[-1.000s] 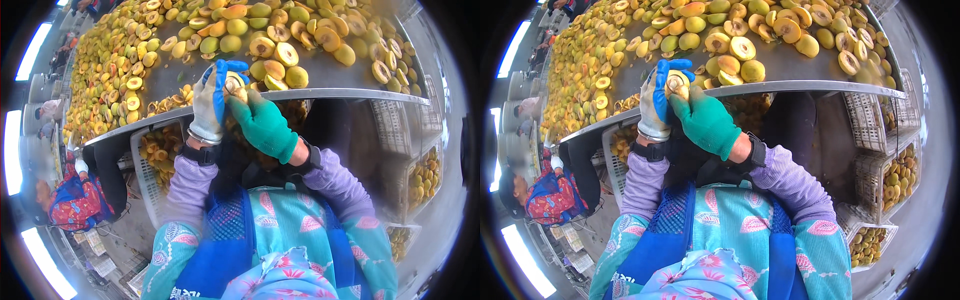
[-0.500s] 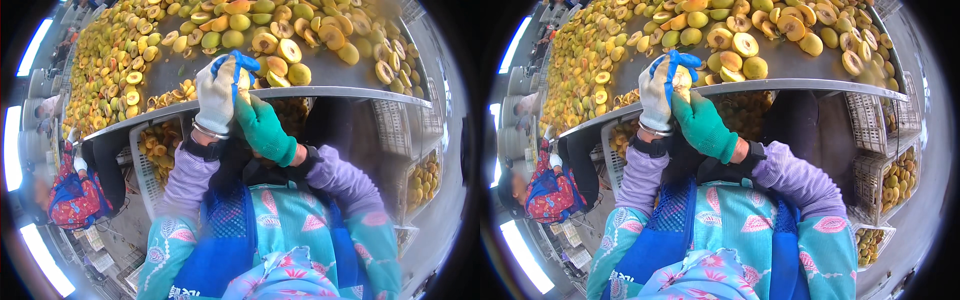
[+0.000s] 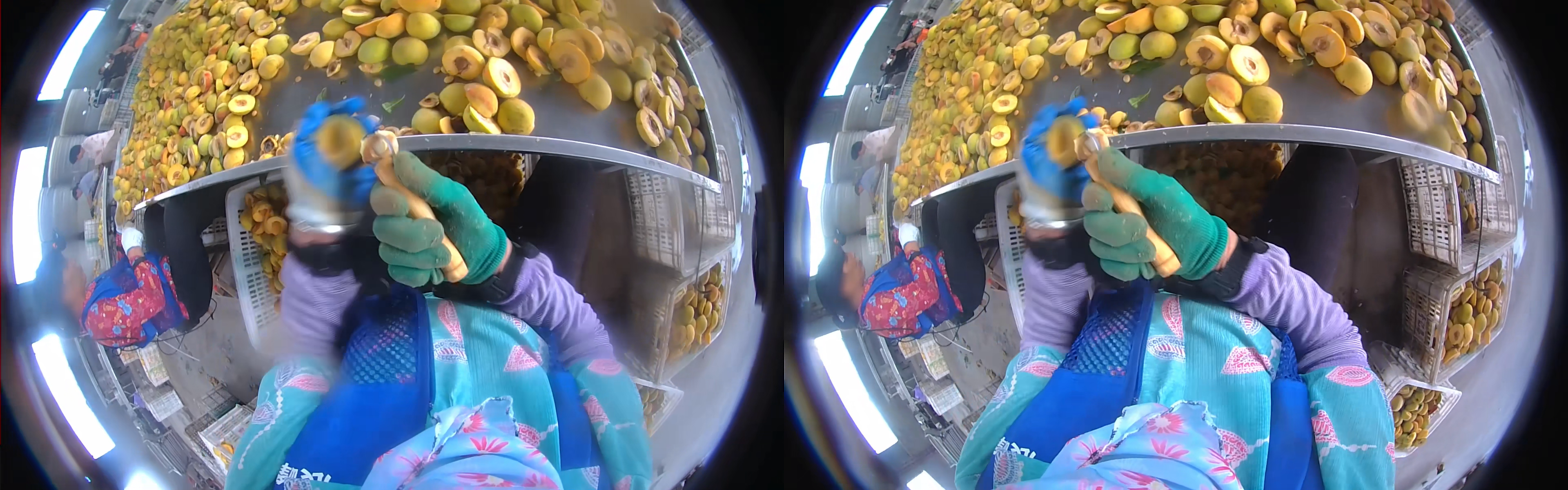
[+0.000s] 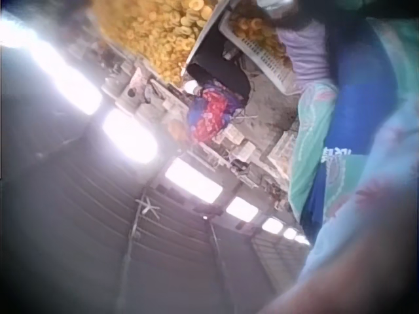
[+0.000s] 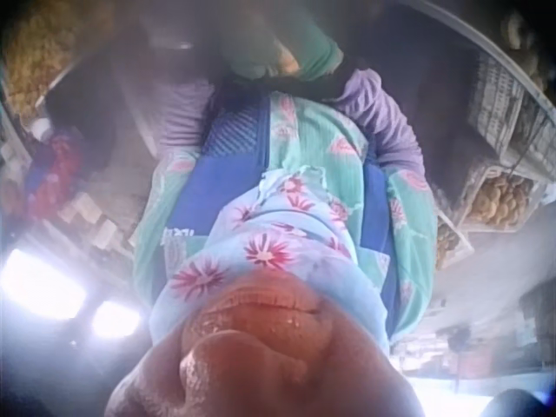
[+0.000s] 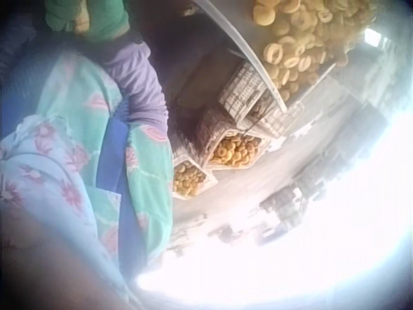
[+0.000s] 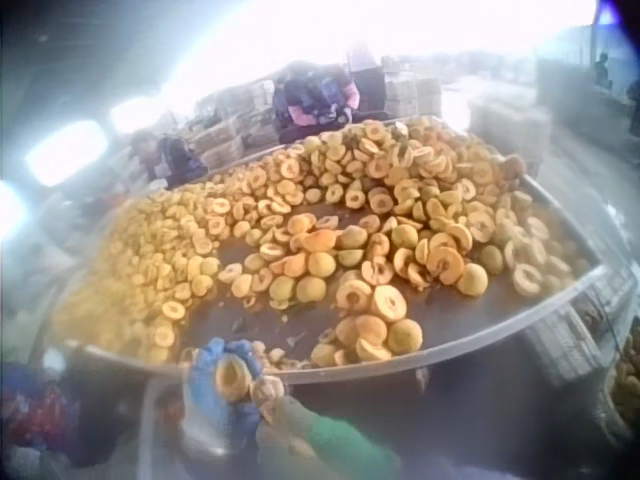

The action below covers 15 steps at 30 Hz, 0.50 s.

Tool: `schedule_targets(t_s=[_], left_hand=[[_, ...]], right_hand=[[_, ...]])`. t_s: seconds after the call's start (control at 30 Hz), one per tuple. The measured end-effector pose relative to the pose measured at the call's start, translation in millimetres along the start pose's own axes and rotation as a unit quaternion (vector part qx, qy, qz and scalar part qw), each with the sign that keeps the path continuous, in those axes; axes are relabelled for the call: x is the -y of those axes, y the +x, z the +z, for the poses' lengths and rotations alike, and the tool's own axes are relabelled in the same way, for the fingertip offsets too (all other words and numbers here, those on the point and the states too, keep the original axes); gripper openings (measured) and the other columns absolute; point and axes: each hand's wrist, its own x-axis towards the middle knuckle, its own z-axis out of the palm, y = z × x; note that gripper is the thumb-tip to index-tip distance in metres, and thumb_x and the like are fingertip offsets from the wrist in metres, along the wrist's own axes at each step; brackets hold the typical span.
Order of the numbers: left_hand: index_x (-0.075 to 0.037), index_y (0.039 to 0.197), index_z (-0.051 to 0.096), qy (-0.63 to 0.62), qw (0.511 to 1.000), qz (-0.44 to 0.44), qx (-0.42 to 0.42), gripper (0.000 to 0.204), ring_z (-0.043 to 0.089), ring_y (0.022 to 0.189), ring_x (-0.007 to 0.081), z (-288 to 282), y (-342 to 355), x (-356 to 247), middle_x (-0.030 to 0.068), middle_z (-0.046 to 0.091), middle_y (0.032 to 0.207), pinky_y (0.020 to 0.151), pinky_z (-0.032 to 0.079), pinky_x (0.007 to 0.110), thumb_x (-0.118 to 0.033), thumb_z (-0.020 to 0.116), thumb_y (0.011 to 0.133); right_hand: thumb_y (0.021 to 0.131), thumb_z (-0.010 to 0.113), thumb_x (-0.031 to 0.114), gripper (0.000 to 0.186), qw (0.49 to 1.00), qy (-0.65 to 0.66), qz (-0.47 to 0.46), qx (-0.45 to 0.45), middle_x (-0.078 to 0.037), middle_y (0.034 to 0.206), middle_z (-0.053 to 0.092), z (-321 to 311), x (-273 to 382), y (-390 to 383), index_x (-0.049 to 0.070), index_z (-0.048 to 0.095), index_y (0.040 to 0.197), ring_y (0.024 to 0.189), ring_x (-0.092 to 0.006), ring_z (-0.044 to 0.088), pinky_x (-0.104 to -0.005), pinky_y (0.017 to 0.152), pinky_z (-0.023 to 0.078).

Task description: The person repeatedly picks up halved mangoes from a conveyor belt, removes the pits by hand, and places the pitted halves into a white crate below. The process is continuous and repetitive throughout the clip.

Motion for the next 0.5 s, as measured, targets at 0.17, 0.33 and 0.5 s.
schedule_targets(t_s=[0.17,0.33,0.5], left_hand=[[-0.002,0.093,0.072,0.674,0.732,0.041,0.092,0.027,0.067,0.081,0.0156,-130,47,-12,0.0096,0.072,0.088,0.072,0.052,0.030,-0.027,0.072,0.085],[-0.005,0.102,0.068,0.619,0.713,-0.006,0.329,0.042,0.067,0.088,0.0333,36,83,9,0.0176,0.070,0.093,0.078,0.051,0.042,-0.040,0.070,0.078],[-0.004,0.120,0.061,0.637,0.597,0.199,0.446,0.046,0.060,0.109,0.0375,27,126,77,0.0209,0.063,0.116,0.095,0.048,0.042,-0.021,0.065,0.078]], right_hand=[[0.098,0.050,0.054,0.042,0.895,-0.169,-0.011,-0.413,0.002,0.057,0.048,-60,12,-42,0.013,0.053,0.088,0.043,-0.0097,0.047,-0.0246,0.036,0.036],[0.098,0.050,0.054,0.042,0.882,-0.245,-0.116,-0.386,0.000,0.060,0.049,-42,9,-48,0.013,0.054,0.090,0.045,-0.0125,0.046,-0.0243,0.039,0.036],[0.100,0.048,0.049,0.039,0.835,-0.292,-0.200,-0.421,0.000,0.062,0.048,-23,20,-48,0.012,0.053,0.090,0.046,-0.0113,0.044,-0.0246,0.041,0.036]])
